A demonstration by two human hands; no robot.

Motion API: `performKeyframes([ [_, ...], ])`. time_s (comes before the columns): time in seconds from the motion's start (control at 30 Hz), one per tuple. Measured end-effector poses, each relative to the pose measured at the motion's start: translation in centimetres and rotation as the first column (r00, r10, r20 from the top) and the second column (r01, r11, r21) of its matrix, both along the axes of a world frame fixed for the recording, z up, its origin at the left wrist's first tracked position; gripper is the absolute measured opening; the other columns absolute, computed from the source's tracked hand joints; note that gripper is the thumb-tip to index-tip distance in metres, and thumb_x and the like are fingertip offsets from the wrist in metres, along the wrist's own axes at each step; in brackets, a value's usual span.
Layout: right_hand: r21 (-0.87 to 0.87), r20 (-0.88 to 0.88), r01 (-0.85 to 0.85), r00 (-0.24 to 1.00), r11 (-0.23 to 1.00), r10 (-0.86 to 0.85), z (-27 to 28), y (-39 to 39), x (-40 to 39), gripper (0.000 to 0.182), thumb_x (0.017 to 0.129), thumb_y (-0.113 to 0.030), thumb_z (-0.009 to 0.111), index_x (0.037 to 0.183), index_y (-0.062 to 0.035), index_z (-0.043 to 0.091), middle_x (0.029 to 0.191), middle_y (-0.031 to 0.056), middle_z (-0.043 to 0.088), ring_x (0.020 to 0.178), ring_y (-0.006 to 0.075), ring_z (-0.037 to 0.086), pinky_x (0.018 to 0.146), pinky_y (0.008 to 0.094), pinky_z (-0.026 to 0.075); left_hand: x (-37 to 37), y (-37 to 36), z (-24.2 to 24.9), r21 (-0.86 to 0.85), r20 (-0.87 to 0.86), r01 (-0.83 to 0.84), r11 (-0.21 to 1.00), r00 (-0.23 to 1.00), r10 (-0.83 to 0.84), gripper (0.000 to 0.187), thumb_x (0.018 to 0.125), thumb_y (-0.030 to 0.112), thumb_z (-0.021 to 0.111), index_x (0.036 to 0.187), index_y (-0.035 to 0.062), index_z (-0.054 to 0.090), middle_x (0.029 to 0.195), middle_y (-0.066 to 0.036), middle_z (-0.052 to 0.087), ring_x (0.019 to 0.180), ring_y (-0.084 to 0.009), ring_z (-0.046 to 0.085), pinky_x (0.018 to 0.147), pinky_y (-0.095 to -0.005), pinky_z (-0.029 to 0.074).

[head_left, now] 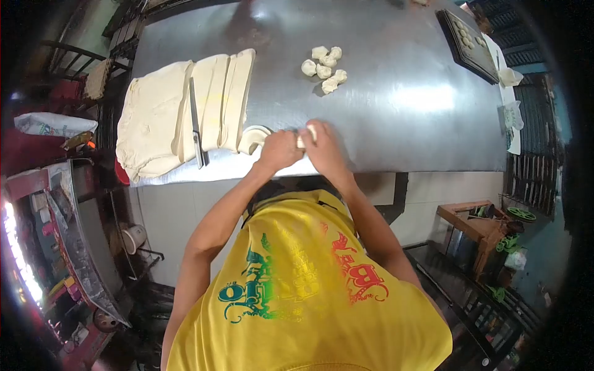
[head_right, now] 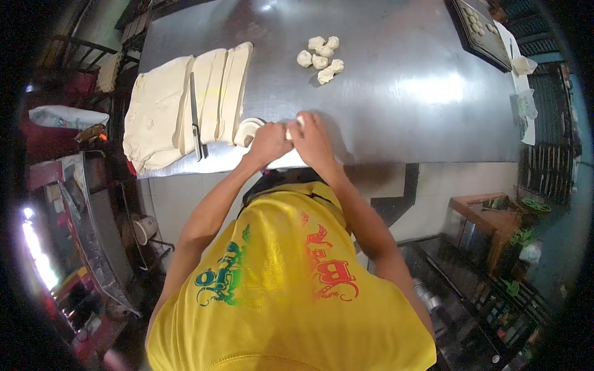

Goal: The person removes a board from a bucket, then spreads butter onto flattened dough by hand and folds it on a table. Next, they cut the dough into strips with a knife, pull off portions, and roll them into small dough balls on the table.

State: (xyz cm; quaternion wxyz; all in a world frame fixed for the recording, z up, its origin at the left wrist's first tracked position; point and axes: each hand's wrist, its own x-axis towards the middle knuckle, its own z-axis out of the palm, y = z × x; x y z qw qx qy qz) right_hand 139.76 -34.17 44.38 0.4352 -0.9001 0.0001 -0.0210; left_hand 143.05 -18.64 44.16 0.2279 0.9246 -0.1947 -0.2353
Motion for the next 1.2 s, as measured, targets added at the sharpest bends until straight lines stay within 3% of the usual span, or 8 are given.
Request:
performKeyframes([
  [0.13, -0.22, -0.5, -0.409, 0.827, 0.885, 0.258, 3.0, 0.2, 0.1, 0.027, 0.097, -0.026, 0.06, 0.091, -0.0009, 0.067, 0.098, 0.0206, 0.069, 0.095, 0.0395, 0.066, 0.086, 0.0467, 0.05, -1.8, 0.4, -6.1, -0.204, -0.044, 0.007, 0.979, 0.999, -0.017, 0.044, 0.086, 0.036, 0.059, 0.09, -0.0066, 0.07, 0.093, -0.031, 0.07, 0.077, -0.0456, 0.07, 0.075, -0.0502, 0.057],
  [0.3, 0.542, -0.411, -0.235, 0.763, 0.807, 0.498, 8.2, -0.7, -2.2, 0.031, 0.094, -0.024, 0.068, 0.109, 0.0021, 0.071, 0.106, 0.0141, 0.072, 0.104, 0.0226, 0.066, 0.096, 0.0358, 0.049, 2.0, 1.5, -2.9, -0.164, -0.638, -0.347, 0.923, 0.751, 0.17, 0.057, 0.09, 0.044, 0.061, 0.124, -0.0018, 0.059, 0.086, -0.019, 0.069, 0.096, -0.035, 0.069, 0.092, -0.0454, 0.053],
  [0.43, -0.325, 0.323, 0.037, 0.943, 0.945, 0.074, 1.9, -0.1, -0.8, 0.037, 0.094, -0.021, 0.069, 0.125, 0.0006, 0.065, 0.11, 0.0139, 0.07, 0.107, 0.0218, 0.065, 0.096, 0.0328, 0.05, 0.2, 1.5, -3.5, -0.693, -0.057, -0.146, 0.706, 0.987, 0.148, 0.045, 0.087, 0.039, 0.069, 0.115, 0.0035, 0.065, 0.09, -0.018, 0.068, 0.105, -0.0325, 0.067, 0.093, -0.0456, 0.05],
  [0.67, 0.539, -0.232, 0.49, 0.868, 0.685, -0.439, -2.2, 4.0, -1.3, 0.026, 0.099, -0.019, 0.058, 0.11, 0.0029, 0.065, 0.101, 0.0224, 0.07, 0.094, 0.0349, 0.07, 0.085, 0.0423, 0.052, 2.0, 3.9, -3.1, -0.343, -0.139, 0.073, 0.936, 0.982, -0.127, 0.036, 0.081, 0.031, 0.073, 0.098, 0.0002, 0.07, 0.095, -0.026, 0.069, 0.096, -0.0435, 0.067, 0.088, -0.049, 0.053],
  [0.87, -0.338, -0.396, -0.16, 0.918, 0.928, 0.014, -1.2, 4.0, -0.4, 0.032, 0.1, -0.026, 0.056, 0.093, 0.0041, 0.062, 0.079, 0.0228, 0.059, 0.081, 0.0208, 0.067, 0.072, 0.0394, 0.05, 0.6, 3.7, -5.3, -0.204, -0.098, 0.188, 0.961, 0.972, -0.211, 0.035, 0.085, 0.032, 0.064, 0.093, -0.0023, 0.069, 0.1, -0.028, 0.069, 0.095, -0.0471, 0.066, 0.087, -0.0534, 0.052],
  [1.0, 0.373, -0.554, -0.105, 0.772, 0.922, 0.312, 4.3, 1.1, -2.6, 0.033, 0.099, -0.031, 0.062, 0.107, -0.0006, 0.069, 0.093, 0.0144, 0.07, 0.088, 0.0164, 0.066, 0.078, 0.0341, 0.051, 2.6, 2.5, -9.9, -0.203, -0.012, 0.255, 0.945, 0.965, -0.263, 0.034, 0.094, 0.028, 0.053, 0.095, 0.001, 0.073, 0.1, -0.028, 0.071, 0.095, -0.047, 0.068, 0.087, -0.0537, 0.053],
  [1.07, 0.851, -0.426, 0.172, 0.779, 0.496, 0.46, 5.8, -0.4, -3.0, 0.035, 0.099, -0.033, 0.064, 0.118, -0.004, 0.068, 0.109, 0.0093, 0.071, 0.098, 0.0134, 0.064, 0.085, 0.0301, 0.05, 3.2, 2.2, -2.7, -0.392, -0.288, -0.241, 0.888, 0.949, 0.13, 0.04, 0.097, 0.037, 0.057, 0.106, 0.0015, 0.075, 0.097, -0.028, 0.072, 0.095, -0.046, 0.068, 0.087, -0.0496, 0.053],
  [1.2, 0.726, -0.554, 0.578, 0.813, 0.373, -0.182, -2.8, -4.9, -0.9, 0.052, 0.102, -0.034, 0.061, 0.146, -0.0085, 0.047, 0.143, 0.0089, 0.052, 0.127, 0.022, 0.053, 0.108, 0.0403, 0.041, 2.1, 3.0, 2.9, -0.345, -0.369, -0.29, 0.893, 0.917, 0.155, 0.064, 0.092, 0.054, 0.065, 0.112, -0.0063, 0.072, 0.104, -0.03, 0.071, 0.102, -0.0414, 0.069, 0.092, -0.044, 0.052],
])
